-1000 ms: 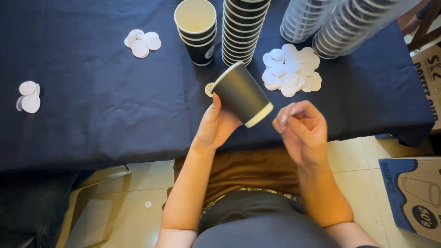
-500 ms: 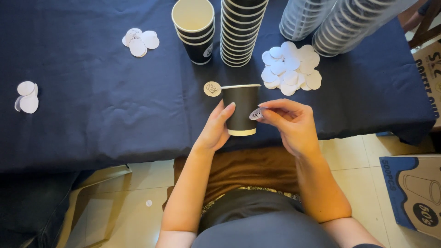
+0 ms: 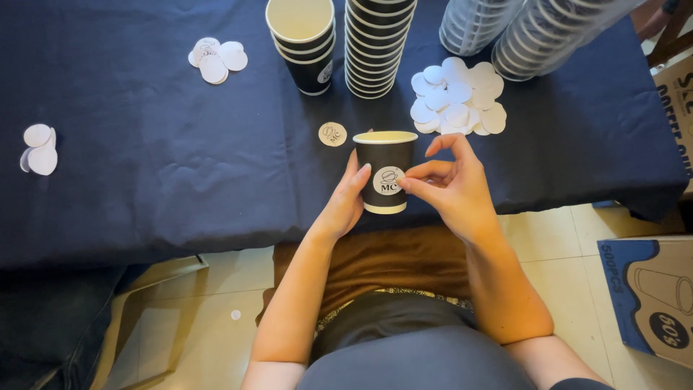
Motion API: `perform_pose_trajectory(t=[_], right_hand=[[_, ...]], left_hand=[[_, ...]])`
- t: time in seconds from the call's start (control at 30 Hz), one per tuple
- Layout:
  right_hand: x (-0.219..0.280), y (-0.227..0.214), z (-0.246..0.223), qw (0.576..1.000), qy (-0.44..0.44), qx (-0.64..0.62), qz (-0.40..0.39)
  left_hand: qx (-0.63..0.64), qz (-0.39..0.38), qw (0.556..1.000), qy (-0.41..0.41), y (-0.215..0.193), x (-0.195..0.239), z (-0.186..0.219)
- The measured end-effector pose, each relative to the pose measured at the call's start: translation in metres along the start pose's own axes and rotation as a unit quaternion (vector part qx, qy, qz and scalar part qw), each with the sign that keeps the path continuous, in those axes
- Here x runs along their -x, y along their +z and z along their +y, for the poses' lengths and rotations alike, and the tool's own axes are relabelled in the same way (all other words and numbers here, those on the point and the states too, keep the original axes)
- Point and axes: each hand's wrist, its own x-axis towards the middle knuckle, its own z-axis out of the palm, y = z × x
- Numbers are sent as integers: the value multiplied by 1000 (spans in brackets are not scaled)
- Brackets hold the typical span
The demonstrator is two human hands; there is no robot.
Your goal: Applying small circular stickers to the exterior of paper coffee cups
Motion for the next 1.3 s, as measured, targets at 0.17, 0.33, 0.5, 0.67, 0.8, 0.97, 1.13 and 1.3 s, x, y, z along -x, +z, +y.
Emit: perform_pose_trajectory(t=[0.17,0.33,0.5,0.67,0.8,0.97,1.13,1.3], right_hand=[[-3,-5,10,1000,17,-7,-1],[-5,-6,15,1000,20,-9,-1],[-10,-9,19,1000,19,-15,-3],[-9,-8,12,1000,24,-7,-4],[-6,-7,15,1000,27,-4,-5],[-2,-1,-4,996,43,75,4],[-8,-3,-11,977,22,210,12],[-32,-23,28,958,28,281,41]], left_hand=[[-37,-23,999,13,3,1,4],[-53,-26,998,-1,8,4,10],[-48,-20,999,-3,3,2,5],[-56,-11,998,-7,7,3,8],[-89,-4,996,-3,4,5,8],[-120,0,992,26,3,3,13],[-110,51,989,86,-17,14,-20],[-230,76,952,189,-3,-11,93]])
